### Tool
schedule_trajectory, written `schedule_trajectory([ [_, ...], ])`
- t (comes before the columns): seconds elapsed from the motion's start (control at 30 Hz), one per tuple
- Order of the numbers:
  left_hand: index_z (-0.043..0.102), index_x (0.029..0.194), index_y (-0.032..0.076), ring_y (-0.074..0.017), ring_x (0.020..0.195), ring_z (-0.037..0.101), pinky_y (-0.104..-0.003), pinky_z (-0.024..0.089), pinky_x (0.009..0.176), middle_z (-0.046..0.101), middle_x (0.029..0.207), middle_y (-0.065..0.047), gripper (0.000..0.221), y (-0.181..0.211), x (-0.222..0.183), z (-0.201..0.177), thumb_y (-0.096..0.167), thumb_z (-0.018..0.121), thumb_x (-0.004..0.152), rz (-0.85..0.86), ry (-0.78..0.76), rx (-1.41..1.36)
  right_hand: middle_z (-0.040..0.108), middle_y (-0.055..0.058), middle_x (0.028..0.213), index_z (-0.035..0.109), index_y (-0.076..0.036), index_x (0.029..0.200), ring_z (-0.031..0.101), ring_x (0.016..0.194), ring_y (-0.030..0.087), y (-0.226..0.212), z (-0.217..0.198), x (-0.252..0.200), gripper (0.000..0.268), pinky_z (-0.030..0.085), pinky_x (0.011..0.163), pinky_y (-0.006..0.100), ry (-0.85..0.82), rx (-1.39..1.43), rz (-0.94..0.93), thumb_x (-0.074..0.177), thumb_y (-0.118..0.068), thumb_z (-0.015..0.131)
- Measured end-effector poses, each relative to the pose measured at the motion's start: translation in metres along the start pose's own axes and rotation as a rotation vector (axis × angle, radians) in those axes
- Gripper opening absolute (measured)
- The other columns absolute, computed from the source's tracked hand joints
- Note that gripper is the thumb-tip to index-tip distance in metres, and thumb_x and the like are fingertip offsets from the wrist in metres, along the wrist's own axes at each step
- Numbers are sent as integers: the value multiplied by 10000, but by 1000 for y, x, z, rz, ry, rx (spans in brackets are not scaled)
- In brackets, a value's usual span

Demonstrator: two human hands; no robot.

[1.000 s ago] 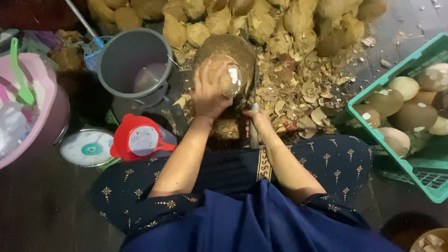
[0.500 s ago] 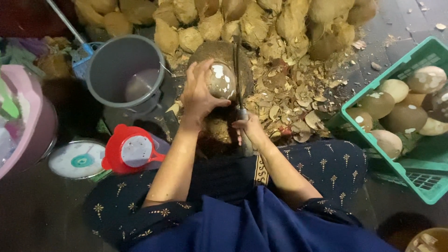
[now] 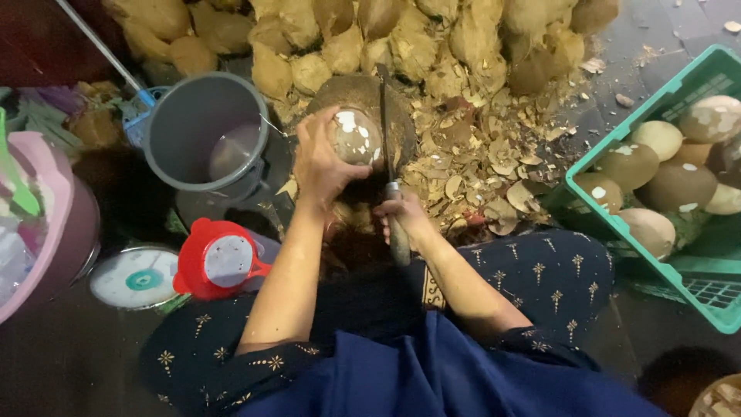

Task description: The person sits on the floor and uses a long knife to peel the husk off a coconut. They rotate the coconut with their left hand while striking and scraping away the husk with the knife in their right hand. Piles of husks and other coconuts are visible nearby.

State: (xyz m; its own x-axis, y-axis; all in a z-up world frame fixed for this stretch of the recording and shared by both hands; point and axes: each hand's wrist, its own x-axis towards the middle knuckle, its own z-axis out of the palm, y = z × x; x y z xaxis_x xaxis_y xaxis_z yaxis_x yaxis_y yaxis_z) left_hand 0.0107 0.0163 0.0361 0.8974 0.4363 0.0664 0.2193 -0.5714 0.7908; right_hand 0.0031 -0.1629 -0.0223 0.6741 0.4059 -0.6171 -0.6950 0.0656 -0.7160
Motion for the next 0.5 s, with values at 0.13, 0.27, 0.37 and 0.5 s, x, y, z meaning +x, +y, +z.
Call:
schedule_trajectory([
  [0.13,502,1404,333,-551,1252,539,-653,420,1088,342,1455,-130,1156,-4,6,-1,241,1051,391,63,38,2,491,129,465,548,-13,748,564,318,236,-65,23,-69,183,507,276,387,-117,80,-264,726,58,714],
  [0.27,503,1393,349,-535,1246,553,-627,429,1091,357,1452,-122,1149,-5,7,1,265,1048,385,49,46,-15,610,136,493,600,-23,736,617,354,194,-53,8,-42,179,493,329,292,-234,-74,-1017,789,-5,770],
  [0.37,499,1392,368,-520,1236,568,-615,446,1085,367,1458,-104,1131,-4,7,-2,257,1030,399,5,26,21,561,144,475,560,-17,738,592,344,233,-30,6,-2,162,497,321,335,-142,-43,-687,756,18,717],
  [0.5,519,1391,322,-523,1225,573,-632,452,1059,408,1411,-157,1122,-2,4,-8,245,1042,401,23,19,-68,508,148,445,555,8,681,562,312,266,5,-14,31,126,479,266,422,10,5,-70,696,-18,678],
])
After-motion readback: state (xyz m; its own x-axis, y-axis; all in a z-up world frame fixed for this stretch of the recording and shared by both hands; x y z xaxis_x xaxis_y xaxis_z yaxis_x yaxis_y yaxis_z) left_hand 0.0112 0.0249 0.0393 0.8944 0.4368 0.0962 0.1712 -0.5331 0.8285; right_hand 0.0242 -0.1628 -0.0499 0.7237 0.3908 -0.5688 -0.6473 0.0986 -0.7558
